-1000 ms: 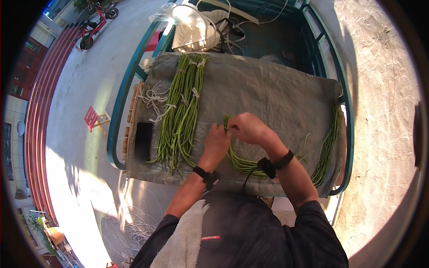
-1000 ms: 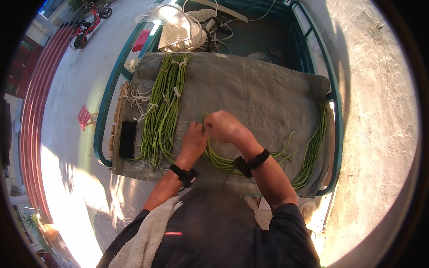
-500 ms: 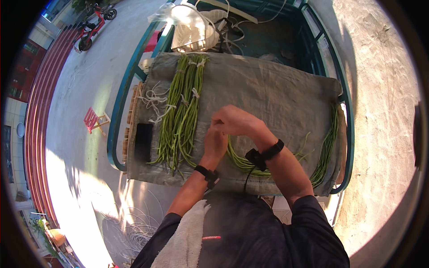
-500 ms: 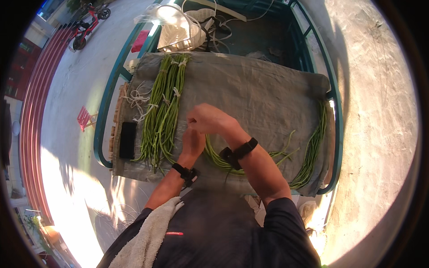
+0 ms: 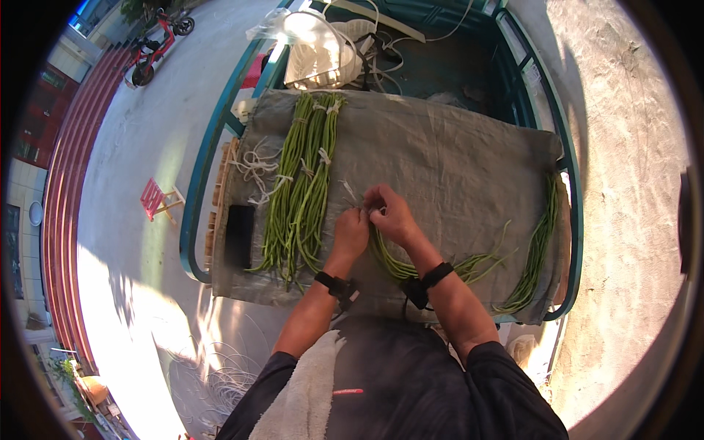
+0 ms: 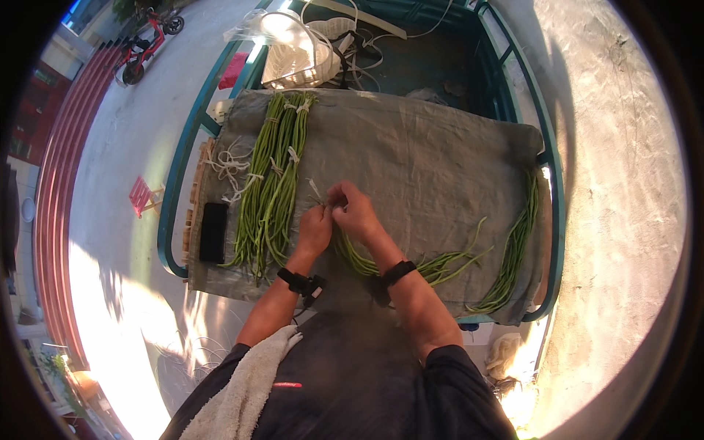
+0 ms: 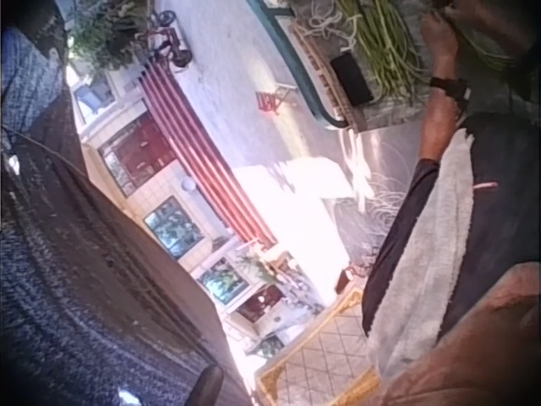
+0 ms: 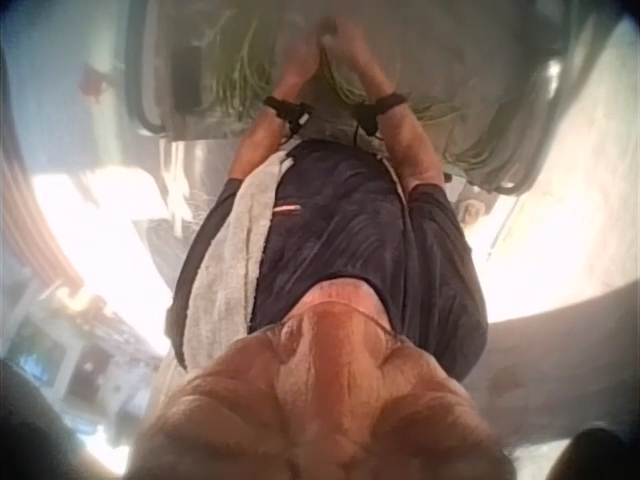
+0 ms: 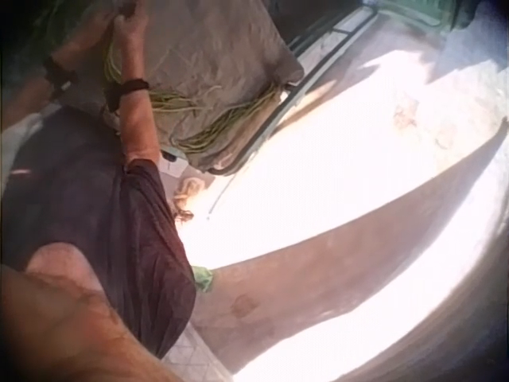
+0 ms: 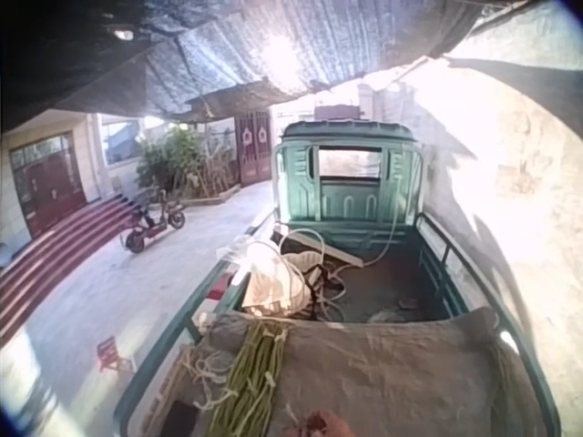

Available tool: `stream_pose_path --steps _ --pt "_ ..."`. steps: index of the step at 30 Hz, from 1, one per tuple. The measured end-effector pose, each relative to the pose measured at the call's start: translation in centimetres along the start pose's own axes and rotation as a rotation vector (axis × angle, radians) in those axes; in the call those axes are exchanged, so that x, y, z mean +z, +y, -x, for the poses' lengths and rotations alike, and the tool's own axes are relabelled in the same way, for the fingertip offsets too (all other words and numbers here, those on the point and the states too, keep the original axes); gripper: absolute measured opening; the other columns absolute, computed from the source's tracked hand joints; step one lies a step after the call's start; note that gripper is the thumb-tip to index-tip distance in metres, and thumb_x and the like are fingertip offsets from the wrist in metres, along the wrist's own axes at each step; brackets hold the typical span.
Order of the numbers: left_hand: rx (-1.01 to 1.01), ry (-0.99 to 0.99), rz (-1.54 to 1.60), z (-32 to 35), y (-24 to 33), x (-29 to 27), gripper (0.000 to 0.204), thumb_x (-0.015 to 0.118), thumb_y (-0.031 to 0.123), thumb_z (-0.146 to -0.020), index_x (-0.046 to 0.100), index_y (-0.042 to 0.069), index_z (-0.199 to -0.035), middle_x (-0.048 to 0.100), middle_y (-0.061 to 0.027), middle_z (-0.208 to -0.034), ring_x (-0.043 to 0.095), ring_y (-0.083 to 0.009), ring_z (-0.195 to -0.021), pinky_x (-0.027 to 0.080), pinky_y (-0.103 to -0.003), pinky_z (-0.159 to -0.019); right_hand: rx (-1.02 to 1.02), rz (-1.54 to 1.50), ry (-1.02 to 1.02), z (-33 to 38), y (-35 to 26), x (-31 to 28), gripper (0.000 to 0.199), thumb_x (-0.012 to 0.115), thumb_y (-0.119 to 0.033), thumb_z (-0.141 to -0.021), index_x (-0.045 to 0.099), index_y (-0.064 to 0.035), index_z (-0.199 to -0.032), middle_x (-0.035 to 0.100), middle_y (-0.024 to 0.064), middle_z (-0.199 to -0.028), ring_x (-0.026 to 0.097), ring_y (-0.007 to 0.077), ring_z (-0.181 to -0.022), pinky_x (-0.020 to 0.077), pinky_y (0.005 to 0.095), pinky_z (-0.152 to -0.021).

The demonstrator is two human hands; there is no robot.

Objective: The person gathers long beans by hand, aligns them into a bundle, and secures the bundle with a white string. They then pick up loose long beans one at a time, organize them into another bundle, and secure it with a string.

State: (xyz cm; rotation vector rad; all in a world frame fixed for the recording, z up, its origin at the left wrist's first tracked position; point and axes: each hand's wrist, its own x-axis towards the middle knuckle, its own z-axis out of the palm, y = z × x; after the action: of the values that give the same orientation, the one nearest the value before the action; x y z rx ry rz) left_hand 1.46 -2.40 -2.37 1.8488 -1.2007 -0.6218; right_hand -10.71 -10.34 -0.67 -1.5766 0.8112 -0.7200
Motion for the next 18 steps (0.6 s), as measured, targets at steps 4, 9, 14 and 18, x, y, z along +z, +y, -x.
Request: stream_pose_path --steps 4,9,14,18 --pt "-0.070 0.009 0.015 0.0 0.4 0.1 0.042 0.051 0.030 -0.103 0.067 -0.005 -0.084 0.065 -0.0293 -0.084 0.062 -0.0509 -0.084 0.044 -0.058 -0.073 -0.013 0.016 0.001 0.2 0.3 -0.1 0.034 0.062 0.002 -0.080 0.060 -0.0040 -0.113 0.069 0.0094 -0.098 0.067 0.0178 -0.086 0.0544 0.0335 -0.077" --pt "-0.024 0.040 -0.117 -0.1 0.4 -0.2 0.036 0.054 0.026 -0.100 0.065 -0.003 -0.081 0.065 -0.0282 -0.082 0.064 -0.0494 -0.084 0.047 -0.058 -0.073 -0.006 0.099 0.030 0.6 -0.4 -0.2 0.033 0.066 0.000 -0.081 0.059 -0.0044 -0.113 0.069 0.0106 -0.099 0.069 0.0217 -0.087 0.0550 0.0352 -0.077" --pt "0.067 0.022 -0.262 -0.5 1.9 -0.3 0.028 0.058 0.020 -0.095 0.065 -0.003 -0.081 0.066 -0.0270 -0.082 0.064 -0.0478 -0.082 0.048 -0.057 -0.072 -0.031 0.168 0.028 1.2 0.2 -1.2 0.030 0.068 -0.002 -0.082 0.059 -0.0046 -0.111 0.069 0.0124 -0.100 0.070 0.0258 -0.087 0.0555 0.0373 -0.076" --pt "0.014 0.030 -0.279 -0.8 1.5 -0.6 0.022 0.063 0.019 -0.091 0.068 0.000 -0.083 0.067 -0.0249 -0.080 0.065 -0.0475 -0.079 0.049 -0.057 -0.070 -0.057 0.201 0.072 1.2 0.2 -0.4 0.029 0.070 -0.002 -0.082 0.061 -0.0039 -0.110 0.066 0.0103 -0.099 0.068 0.0191 -0.082 0.0554 0.0339 -0.073"
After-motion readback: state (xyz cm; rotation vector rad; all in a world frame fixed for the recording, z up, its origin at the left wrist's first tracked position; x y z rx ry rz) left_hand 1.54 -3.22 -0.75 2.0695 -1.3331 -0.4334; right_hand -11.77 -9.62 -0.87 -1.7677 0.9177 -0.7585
